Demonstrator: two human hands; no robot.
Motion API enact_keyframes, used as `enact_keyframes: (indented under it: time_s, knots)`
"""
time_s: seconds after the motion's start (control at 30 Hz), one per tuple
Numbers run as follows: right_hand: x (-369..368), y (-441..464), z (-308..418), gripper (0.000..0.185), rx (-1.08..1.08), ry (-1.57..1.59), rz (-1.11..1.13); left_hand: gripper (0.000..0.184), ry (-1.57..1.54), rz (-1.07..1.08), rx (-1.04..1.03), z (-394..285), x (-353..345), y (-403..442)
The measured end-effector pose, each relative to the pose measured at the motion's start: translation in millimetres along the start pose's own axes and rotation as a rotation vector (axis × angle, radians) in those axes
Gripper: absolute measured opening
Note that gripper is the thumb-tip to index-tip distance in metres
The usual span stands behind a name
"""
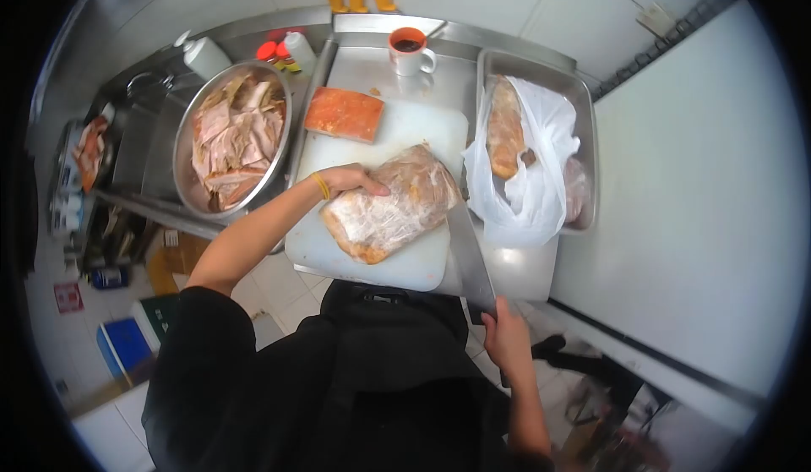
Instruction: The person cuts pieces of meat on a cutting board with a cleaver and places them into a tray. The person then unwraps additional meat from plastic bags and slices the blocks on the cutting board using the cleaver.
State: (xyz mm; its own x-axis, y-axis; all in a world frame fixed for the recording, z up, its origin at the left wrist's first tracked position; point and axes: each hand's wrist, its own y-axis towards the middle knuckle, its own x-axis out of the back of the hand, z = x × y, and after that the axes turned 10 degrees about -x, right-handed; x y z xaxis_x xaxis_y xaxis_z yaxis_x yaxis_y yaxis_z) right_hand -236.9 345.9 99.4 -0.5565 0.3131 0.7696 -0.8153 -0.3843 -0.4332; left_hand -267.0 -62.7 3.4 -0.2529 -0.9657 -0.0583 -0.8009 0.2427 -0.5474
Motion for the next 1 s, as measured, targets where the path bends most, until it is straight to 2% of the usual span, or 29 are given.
enact_keyframes:
  time_s: [0.07,0.2,0.3,0.37,0.4,0.47,0.5,0.53,0.57,0.6,0.63,0.67,0.7,0.77,0.8,0.87,0.93,0.97,1.0]
  knots:
    - [-16.3,-13.4,13.8,0.028,-0.055,0.065,-0.031,0.052,-0.532,0.006,0.095,9.6,1.7,-10.0]
    - [-43.0,-18.9,50.2,0.026,-0.123,0.05,-0.102,0.043,-0.511,-0.007,0.107,-12.1,17.9,-28.7]
    - [-60.0,-13.4,65.3,0.028,-0.114,0.131,-0.091,0.042,-0.381,0.011,0.017,-54.6,26.8,-48.9]
    - [-77.9,-22.4,63.1,0.029,-0.085,0.217,-0.072,0.034,0.85,-0.219,-0.238,-77.9,14.1,-59.2]
    - [-88.1,-31.8,58.0,0.027,-0.099,0.333,-0.087,0.034,0.858,-0.223,-0.244,-72.4,2.5,-62.8]
    - [-97.6,-60.6,53.6,0.026,-0.098,0.441,-0.093,0.036,0.859,-0.241,-0.554,-31.6,-32.8,-77.2]
    - [-96.6,-77.8,53.6,0.023,-0.29,0.588,-0.056,0.036,0.857,-0.264,-0.549,-9.1,-42.4,-83.2]
    - [-96.8,-89.8,50.3,0.02,-0.488,0.728,-0.011,0.04,0.746,-0.281,-0.647,15.5,-50.3,-90.1]
    - [-99.6,-96.8,43.0,0.02,-0.479,0.721,0.006,0.045,0.635,-0.292,-0.742,31.6,-54.5,-97.6]
    - [-102.4,-106.0,35.2,0.021,-0.499,0.747,-0.028,0.055,0.7,-0.387,-0.754,36.3,-49.1,-106.7]
    - [-105.8,-114.7,28.8,0.021,-0.526,0.78,-0.068,0.051,0.873,-0.576,-0.85,35.6,-40.7,-113.8]
    - [-107.4,-119.6,23.9,0.021,-0.53,0.789,-0.063,0.054,0.944,-0.698,-0.7,28.6,-35.6,-126.1]
    - [-108.0,-122.3,20.3,0.022,-0.519,0.792,-0.059,0.055,0.929,-0.829,-0.665,34.2,-27.9,-126.7]
    - [-109.3,-119.5,18.0,0.023,-0.487,0.807,-0.046,0.051,0.704,-0.791,-0.667,76.2,-5.1,-105.4]
    - [-108.2,-116.3,18.6,0.022,-0.427,0.822,-0.031,0.051,0.714,-0.803,-0.663,72.4,-4.5,-104.2]
    - [-96.1,-107.9,17.8,0.02,-0.364,0.827,-0.001,0.043,0.601,-0.801,-0.449,72.8,-15.5,-100.7]
    - [-84.8,-102.3,25.8,0.018,-0.306,0.806,0.052,0.038,0.77,-0.711,-0.58,55.8,-66.2,-112.3]
    - [-78.2,-96.9,30.8,0.018,-0.296,0.803,0.063,0.038,0.756,-0.696,-0.771,53.4,-84.2,-112.2]
    - [-68.8,-91.1,35.1,0.018,-0.21,0.69,0.063,0.041,0.467,-0.663,-0.653,49.8,-106.1,-113.7]
